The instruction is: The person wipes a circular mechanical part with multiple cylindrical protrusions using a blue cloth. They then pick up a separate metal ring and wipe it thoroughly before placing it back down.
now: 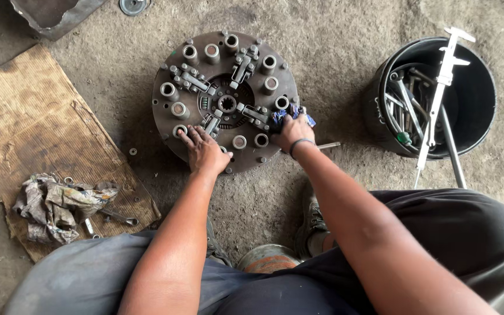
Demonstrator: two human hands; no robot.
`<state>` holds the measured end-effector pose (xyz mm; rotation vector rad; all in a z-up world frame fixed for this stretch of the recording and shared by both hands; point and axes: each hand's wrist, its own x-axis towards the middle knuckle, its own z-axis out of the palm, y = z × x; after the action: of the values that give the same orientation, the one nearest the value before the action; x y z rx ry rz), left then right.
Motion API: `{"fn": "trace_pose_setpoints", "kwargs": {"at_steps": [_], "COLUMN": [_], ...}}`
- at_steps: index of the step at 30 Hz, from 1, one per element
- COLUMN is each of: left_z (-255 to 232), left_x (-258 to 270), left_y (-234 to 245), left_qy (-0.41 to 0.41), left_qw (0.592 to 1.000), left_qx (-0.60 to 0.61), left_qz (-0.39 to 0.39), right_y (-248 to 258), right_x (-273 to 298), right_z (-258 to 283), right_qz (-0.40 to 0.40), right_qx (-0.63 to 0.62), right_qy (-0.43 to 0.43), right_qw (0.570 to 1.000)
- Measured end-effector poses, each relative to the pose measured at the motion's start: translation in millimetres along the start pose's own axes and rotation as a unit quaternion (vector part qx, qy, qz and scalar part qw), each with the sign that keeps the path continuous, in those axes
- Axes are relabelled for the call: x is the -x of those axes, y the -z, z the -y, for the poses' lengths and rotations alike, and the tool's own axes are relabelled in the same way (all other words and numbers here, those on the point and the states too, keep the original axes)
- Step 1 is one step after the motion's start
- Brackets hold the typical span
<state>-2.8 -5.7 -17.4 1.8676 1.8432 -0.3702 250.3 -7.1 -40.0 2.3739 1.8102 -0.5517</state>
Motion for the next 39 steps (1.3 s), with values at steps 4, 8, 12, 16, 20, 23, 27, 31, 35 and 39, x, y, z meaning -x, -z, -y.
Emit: {"fn": "trace_pose_setpoints", "kwargs": {"at_steps": [4,8,12,16,20,23,27,31,35,39], "left_z": [-1,0,1,5,13,16,16,8,5,4], "left_x": [0,4,1,-6,-15,-22,-18,-10,-10,-10], "left_y": [1,2,2,-9,-23,-28,-26,-14,-14,-17], "left_qy": [0.027,0.013,0.013,0.001,-0.017,-0.049,-0.066,-0.025,0.006,0.0], "left_qw": [0.997,1.0,0.999,1.0,0.999,0.995,0.996,0.999,0.996,1.0], "left_qx": [0.076,0.026,0.042,0.012,0.019,-0.041,-0.054,-0.006,0.075,-0.001], "left_qz": [-0.011,-0.006,-0.016,-0.017,-0.047,-0.072,-0.013,-0.024,-0.055,-0.02], "right_y": [20,21,10,-8,4,35,65,42,7,6], "right_x": [-10,-12,-13,-2,0,-13,-19,13,26,8], "right_z": [-6,-18,-16,3,20,31,43,58,61,52], "right_qz": [0.103,0.091,0.1,0.152,0.196,0.199,-0.055,-0.013,-0.062,0.034], "right_qx": [0.02,-0.028,0.033,0.062,-0.039,-0.265,-0.153,-0.052,-0.048,-0.053], "right_qy": [0.022,0.059,0.045,0.097,0.257,0.186,0.176,0.083,0.091,0.045], "right_qw": [0.994,0.994,0.993,0.982,0.945,0.925,0.971,0.995,0.993,0.997]}}
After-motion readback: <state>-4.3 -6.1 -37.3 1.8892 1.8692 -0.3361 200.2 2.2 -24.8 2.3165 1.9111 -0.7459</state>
